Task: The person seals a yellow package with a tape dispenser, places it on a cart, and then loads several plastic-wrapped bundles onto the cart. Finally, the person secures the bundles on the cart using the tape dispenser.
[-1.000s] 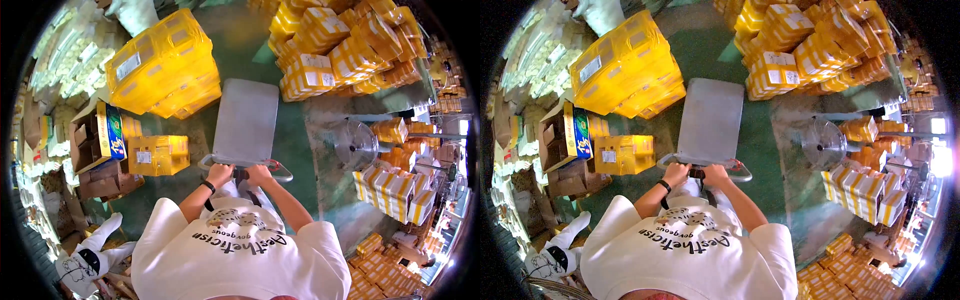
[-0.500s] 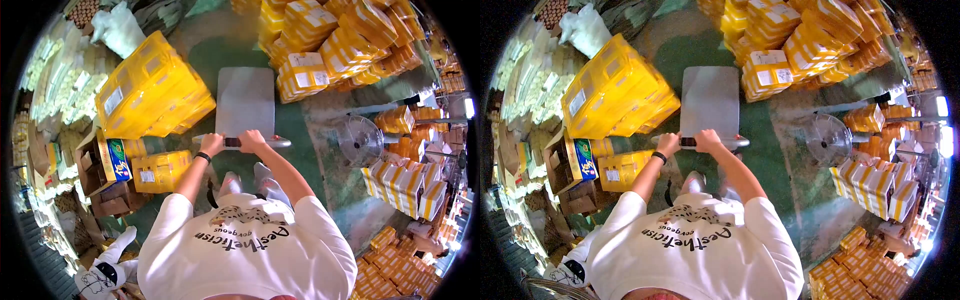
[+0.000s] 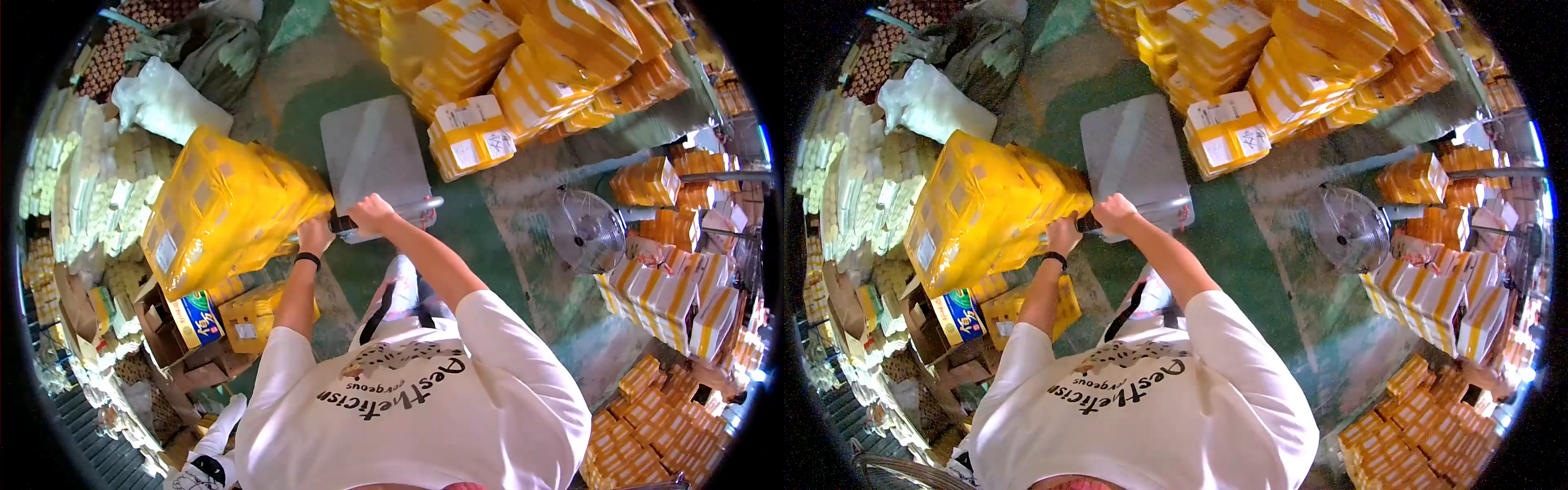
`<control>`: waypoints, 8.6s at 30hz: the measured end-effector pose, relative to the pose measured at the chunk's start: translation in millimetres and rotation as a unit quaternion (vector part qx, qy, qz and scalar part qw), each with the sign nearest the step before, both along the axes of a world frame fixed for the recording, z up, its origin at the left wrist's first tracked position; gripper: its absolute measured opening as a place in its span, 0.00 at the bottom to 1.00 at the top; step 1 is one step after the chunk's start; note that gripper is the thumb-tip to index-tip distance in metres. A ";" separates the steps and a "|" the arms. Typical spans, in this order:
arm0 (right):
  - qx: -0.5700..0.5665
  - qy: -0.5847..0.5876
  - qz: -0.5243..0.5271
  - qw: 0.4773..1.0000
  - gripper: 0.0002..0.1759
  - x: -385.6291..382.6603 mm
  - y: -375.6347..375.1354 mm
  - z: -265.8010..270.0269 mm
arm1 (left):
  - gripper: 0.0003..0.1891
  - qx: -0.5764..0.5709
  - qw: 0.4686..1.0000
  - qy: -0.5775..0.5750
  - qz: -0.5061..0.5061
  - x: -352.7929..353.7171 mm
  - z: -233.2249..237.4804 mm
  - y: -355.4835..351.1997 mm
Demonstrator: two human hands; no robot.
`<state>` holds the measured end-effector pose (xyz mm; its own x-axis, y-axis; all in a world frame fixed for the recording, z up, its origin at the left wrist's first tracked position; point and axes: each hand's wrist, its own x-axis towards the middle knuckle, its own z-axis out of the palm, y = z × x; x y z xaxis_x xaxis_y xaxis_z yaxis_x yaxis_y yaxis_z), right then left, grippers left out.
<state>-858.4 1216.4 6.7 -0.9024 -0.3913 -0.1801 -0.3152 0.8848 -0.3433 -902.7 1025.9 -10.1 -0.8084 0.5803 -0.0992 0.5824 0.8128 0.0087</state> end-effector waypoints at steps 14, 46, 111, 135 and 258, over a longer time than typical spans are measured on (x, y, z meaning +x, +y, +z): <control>-0.167 0.164 -0.252 0.939 0.23 -49.3 97.5 -3.1 | 0.13 0.083 0.993 -0.065 0.056 -176.6 1.0 64.9; 0.023 -0.223 -0.510 0.830 0.60 -33.4 257.0 -202.7 | 0.16 0.032 0.981 -0.081 0.175 -307.7 24.9 121.9; -0.542 0.098 -0.721 0.421 0.24 -842.6 -28.8 -45.4 | 0.42 0.134 0.583 -0.768 -0.229 -900.4 14.6 63.3; 0.023 0.006 -0.552 0.833 0.32 -804.8 161.5 -53.4 | 0.06 0.300 0.661 -0.565 0.392 -935.1 -57.1 -350.7; -0.344 0.027 -0.501 0.794 0.23 -1051.2 -1165.3 229.3 | 0.20 0.271 0.875 0.362 0.172 -993.8 195.9 -1356.7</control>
<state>-1909.6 51.0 236.0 -0.8225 0.5376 -0.1855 0.3973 0.3098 -0.8638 -1896.5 -330.8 185.8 -0.6817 0.0934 0.7256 0.3169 0.9316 0.1779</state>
